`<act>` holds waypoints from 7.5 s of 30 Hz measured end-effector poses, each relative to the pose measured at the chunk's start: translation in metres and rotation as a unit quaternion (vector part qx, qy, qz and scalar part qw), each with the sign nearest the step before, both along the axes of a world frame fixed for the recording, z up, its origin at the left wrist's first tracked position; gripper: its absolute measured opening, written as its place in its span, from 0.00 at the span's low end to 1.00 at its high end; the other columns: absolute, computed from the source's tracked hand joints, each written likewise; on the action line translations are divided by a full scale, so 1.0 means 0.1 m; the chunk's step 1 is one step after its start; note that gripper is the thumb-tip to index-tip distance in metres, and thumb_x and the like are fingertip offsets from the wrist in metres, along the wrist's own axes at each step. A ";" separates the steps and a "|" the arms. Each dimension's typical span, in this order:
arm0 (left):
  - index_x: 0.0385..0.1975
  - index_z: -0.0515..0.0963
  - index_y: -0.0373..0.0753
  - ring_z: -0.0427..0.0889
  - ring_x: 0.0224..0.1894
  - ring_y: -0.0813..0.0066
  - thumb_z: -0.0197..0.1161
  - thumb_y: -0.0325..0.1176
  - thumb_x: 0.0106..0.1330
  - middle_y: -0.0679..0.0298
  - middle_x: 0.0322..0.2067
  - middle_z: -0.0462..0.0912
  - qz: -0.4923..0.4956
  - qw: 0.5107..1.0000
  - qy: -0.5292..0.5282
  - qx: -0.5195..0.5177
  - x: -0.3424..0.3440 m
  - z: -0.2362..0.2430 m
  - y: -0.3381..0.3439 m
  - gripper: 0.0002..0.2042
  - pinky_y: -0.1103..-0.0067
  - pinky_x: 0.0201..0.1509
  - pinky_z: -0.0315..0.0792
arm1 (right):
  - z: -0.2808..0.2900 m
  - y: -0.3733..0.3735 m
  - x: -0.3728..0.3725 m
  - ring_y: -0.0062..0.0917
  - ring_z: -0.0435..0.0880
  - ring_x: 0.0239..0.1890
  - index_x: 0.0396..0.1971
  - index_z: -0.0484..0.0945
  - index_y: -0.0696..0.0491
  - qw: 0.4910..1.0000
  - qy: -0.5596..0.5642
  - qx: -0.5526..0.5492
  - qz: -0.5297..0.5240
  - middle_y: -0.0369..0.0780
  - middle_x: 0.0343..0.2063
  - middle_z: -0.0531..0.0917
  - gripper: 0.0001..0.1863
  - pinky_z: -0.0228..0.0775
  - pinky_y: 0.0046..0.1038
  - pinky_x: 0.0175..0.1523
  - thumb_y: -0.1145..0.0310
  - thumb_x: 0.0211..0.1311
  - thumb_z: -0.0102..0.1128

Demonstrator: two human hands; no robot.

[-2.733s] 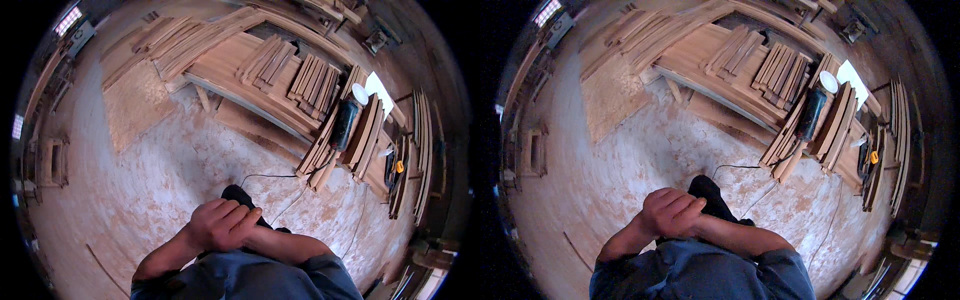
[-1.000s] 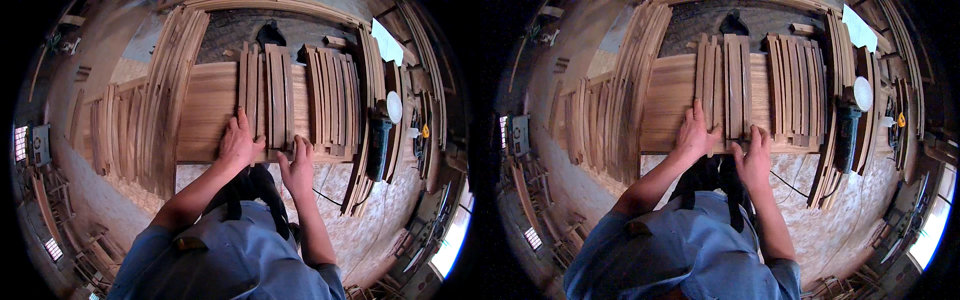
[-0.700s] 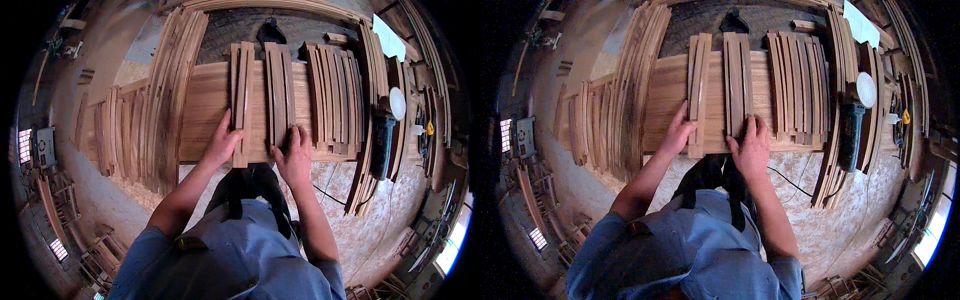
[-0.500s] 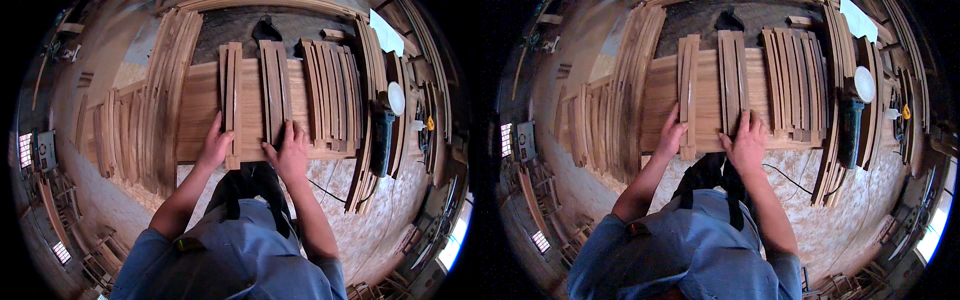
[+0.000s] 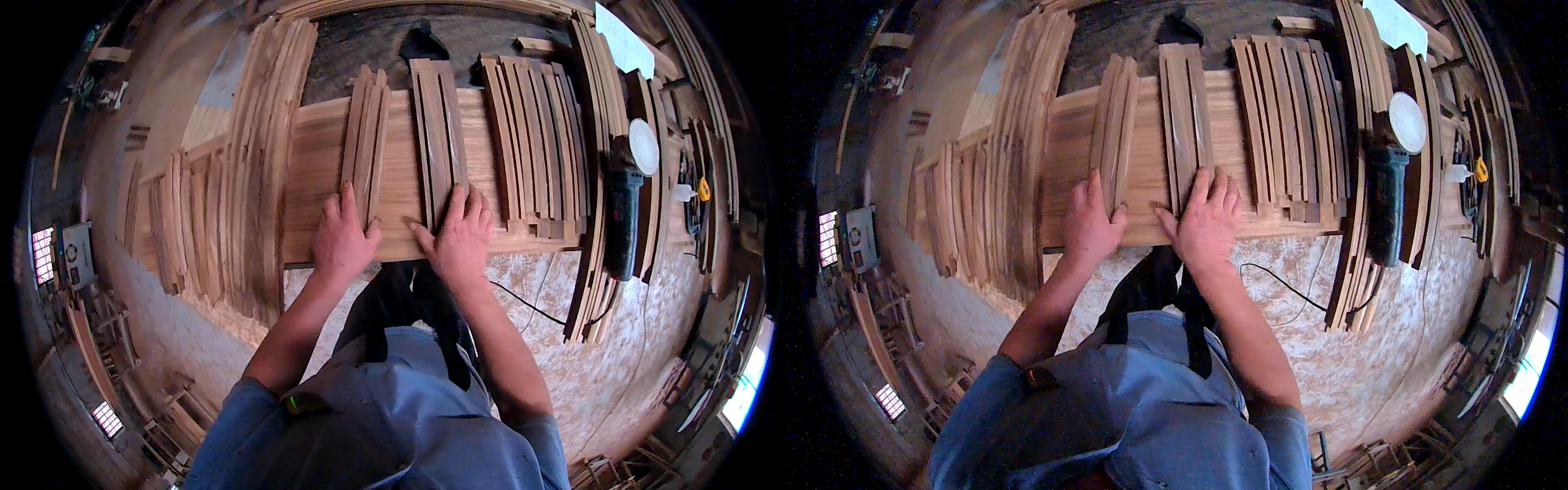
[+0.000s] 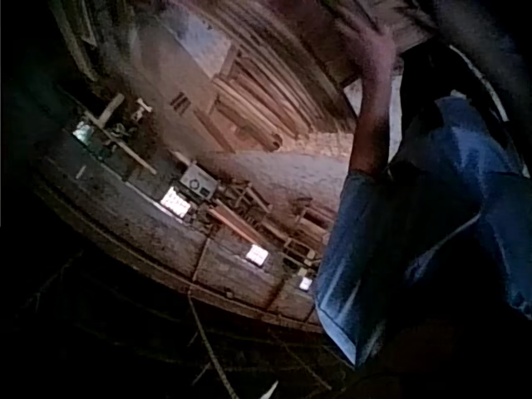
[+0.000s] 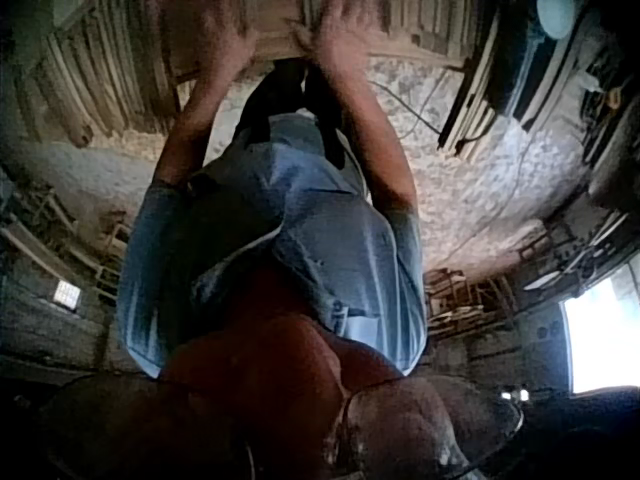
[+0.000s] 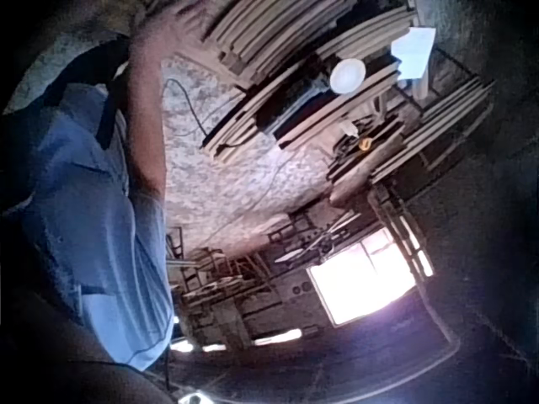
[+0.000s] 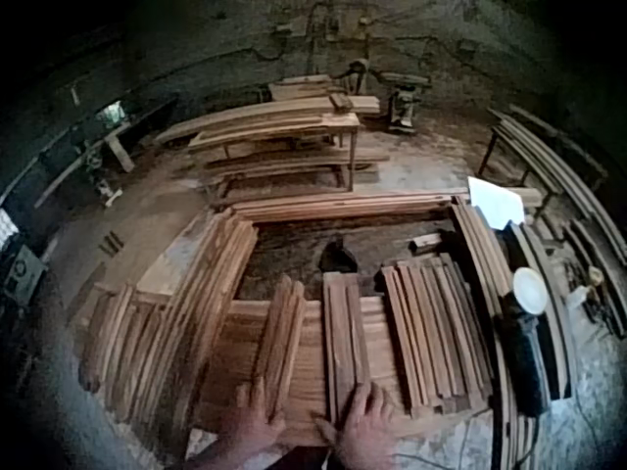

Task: The person selects thin wooden strips from a stack, carries them to a circular saw, and cuts them into shorter pieces. They use a C-clamp to secure a curved wooden piece to the saw table and repeatedly cut the strips, stacking the finished pieces on the table.

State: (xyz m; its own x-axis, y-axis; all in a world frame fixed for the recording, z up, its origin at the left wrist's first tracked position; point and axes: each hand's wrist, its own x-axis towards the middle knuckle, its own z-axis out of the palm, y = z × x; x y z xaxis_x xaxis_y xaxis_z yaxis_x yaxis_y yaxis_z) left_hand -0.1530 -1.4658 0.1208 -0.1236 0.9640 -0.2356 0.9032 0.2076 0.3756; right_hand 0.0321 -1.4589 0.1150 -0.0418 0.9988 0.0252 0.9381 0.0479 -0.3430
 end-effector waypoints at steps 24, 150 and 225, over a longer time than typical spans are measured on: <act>0.65 0.51 0.31 0.62 0.59 0.40 0.59 0.41 0.61 0.38 0.56 0.61 -0.028 0.994 0.025 0.099 0.00 -0.40 -0.11 0.37 0.59 0.62 0.60 | 0.05 -0.22 0.17 0.43 0.66 0.55 0.58 0.63 0.58 0.999 0.041 -0.032 -0.014 0.51 0.57 0.65 0.42 0.59 0.38 0.57 0.52 0.46 0.68; 0.68 0.45 0.29 0.58 0.67 0.64 0.52 0.26 0.54 0.51 0.65 0.57 0.000 0.759 -0.644 -0.102 0.71 0.52 -0.18 0.39 0.72 0.68 0.53 | 0.21 0.45 1.40 0.54 0.60 0.61 0.65 0.55 0.51 0.966 -0.092 -0.119 -0.210 0.58 0.60 0.57 0.54 0.55 0.50 0.61 0.45 0.37 0.71; 0.65 0.50 0.29 0.65 0.60 0.68 0.52 0.32 0.68 0.52 0.59 0.65 -0.640 0.451 -0.381 -0.491 8.25 0.63 -7.60 0.29 0.75 0.64 0.59 | 0.45 -9.34 5.79 0.35 0.69 0.57 0.63 0.54 0.58 0.351 0.590 0.488 -0.538 0.45 0.54 0.69 0.39 0.62 0.36 0.61 0.61 0.55 0.61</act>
State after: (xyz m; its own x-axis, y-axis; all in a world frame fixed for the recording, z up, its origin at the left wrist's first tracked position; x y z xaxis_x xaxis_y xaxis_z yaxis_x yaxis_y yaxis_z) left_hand 0.6718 -2.2261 0.1834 0.8644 -0.4854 -0.1308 0.2048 0.1025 0.9734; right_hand 0.6114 -2.3932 0.1602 0.9623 -0.0891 -0.2570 -0.1754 0.5191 -0.8365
